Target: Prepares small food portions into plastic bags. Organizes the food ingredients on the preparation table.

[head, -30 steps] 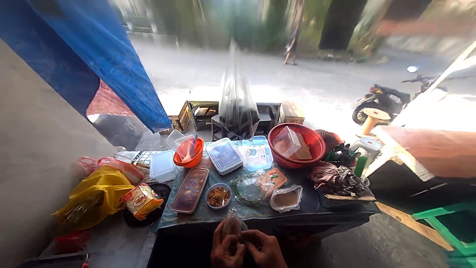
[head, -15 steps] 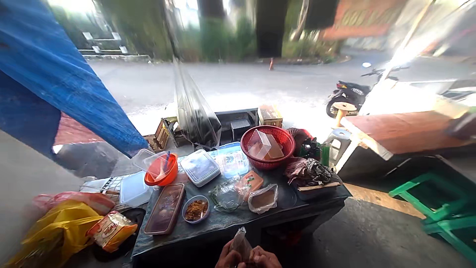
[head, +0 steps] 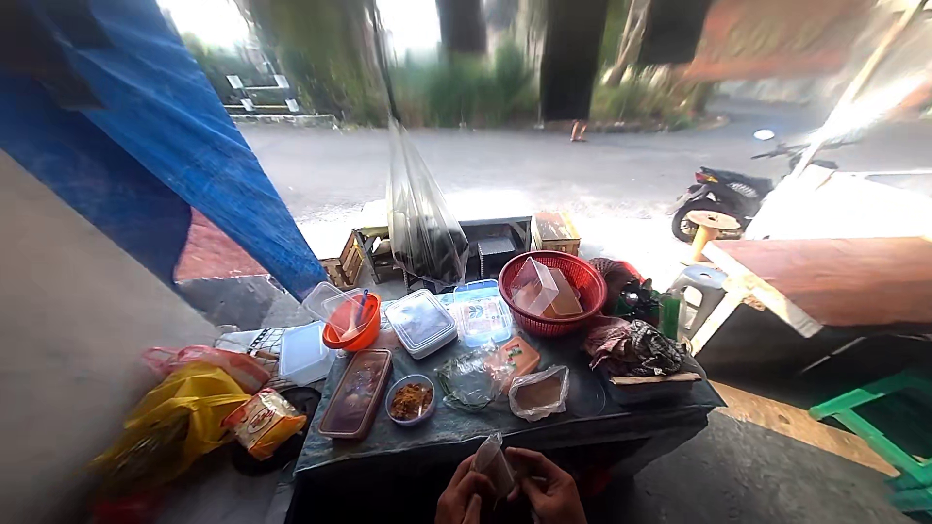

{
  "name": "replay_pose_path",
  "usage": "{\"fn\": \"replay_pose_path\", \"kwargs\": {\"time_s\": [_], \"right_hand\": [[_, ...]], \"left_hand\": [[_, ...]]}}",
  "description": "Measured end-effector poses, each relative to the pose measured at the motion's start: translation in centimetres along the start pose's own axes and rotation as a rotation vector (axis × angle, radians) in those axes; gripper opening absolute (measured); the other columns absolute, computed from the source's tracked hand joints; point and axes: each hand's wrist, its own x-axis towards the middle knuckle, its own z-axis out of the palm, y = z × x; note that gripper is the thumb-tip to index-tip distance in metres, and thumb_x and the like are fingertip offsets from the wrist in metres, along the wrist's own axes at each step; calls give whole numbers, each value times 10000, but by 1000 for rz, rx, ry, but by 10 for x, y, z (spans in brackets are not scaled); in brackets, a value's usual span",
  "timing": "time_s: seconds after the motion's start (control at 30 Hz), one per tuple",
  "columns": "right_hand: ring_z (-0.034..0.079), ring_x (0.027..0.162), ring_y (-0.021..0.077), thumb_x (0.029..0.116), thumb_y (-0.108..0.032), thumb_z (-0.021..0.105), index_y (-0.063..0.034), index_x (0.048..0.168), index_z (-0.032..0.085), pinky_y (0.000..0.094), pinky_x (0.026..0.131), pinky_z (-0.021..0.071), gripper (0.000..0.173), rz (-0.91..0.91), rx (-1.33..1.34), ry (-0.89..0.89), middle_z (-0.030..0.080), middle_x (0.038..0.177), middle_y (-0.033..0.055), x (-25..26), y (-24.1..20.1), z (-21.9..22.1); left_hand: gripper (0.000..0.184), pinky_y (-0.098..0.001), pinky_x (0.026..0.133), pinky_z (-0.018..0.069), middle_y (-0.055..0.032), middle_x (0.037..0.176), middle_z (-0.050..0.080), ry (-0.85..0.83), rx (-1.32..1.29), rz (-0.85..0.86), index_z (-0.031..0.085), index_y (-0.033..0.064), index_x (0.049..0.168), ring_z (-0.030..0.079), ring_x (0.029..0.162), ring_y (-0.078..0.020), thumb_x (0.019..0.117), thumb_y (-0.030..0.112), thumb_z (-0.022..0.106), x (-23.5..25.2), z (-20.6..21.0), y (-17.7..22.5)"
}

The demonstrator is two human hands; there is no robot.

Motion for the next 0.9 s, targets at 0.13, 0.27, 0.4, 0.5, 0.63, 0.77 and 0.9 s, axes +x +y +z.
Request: {"fn": "replay_pose_path", "kwargs": {"time_s": [0.13,0.27,0.4,0.5,0.63,0.77,0.9], "right_hand": [[750,743,164,890,-99,803,-199,1341,679,348,642,674,478,-77,-127,-29,656,1389,-37,19,6,-9],[709,744,75,919,-366,788,-316,1410,616,317,642,650,522,-156,-456,-259,562,1483,-90,32,1,-15],[705,839,129,937,-475,729,-381,1412,573,444,701,611,510,-163,-805,-458,572,1460,-98,37,-8,-10],[702,1042,149,922,-403,759,-371,1382,581,481,809,612,495,-137,-853,-578,590,1437,-89,35,-7,-7],[691,1092,146,918,-432,758,-351,1373,596,475,854,608,490,-130,-876,-608,611,1410,-73,28,-6,-4],[705,1038,146,907,-399,772,-371,1335,619,475,792,614,455,-154,-907,-574,629,1379,-87,24,-4,0],[717,991,156,924,-385,746,-343,1283,666,470,762,605,370,-186,-927,-531,695,1265,-65,16,-3,2]], "left_hand": [[261,-364,962,592,-67,1298,671,-35,-98,53,634,70,1209,675,1134,-151,1031,30,447,-5,-9,-9],[417,-412,957,594,-31,1252,703,-164,196,-109,437,76,1439,704,1097,-134,1026,69,500,-8,-20,3],[269,-330,961,587,-45,1229,675,-151,348,63,654,98,1244,676,1098,-109,1010,79,524,-10,-22,2],[178,-295,876,615,-36,1151,680,-94,373,136,654,106,1163,692,1014,-93,1029,119,538,-13,-21,10],[325,-343,783,622,-66,1081,663,-110,448,230,636,196,1293,692,908,-155,1005,75,546,-17,-22,8],[318,-287,797,620,-60,1125,653,-116,460,241,681,228,1278,686,943,-119,1011,93,574,-26,-17,5],[211,-255,789,616,-40,1084,680,-72,405,237,694,169,1216,695,923,-88,1047,151,569,-33,-11,8]]}}
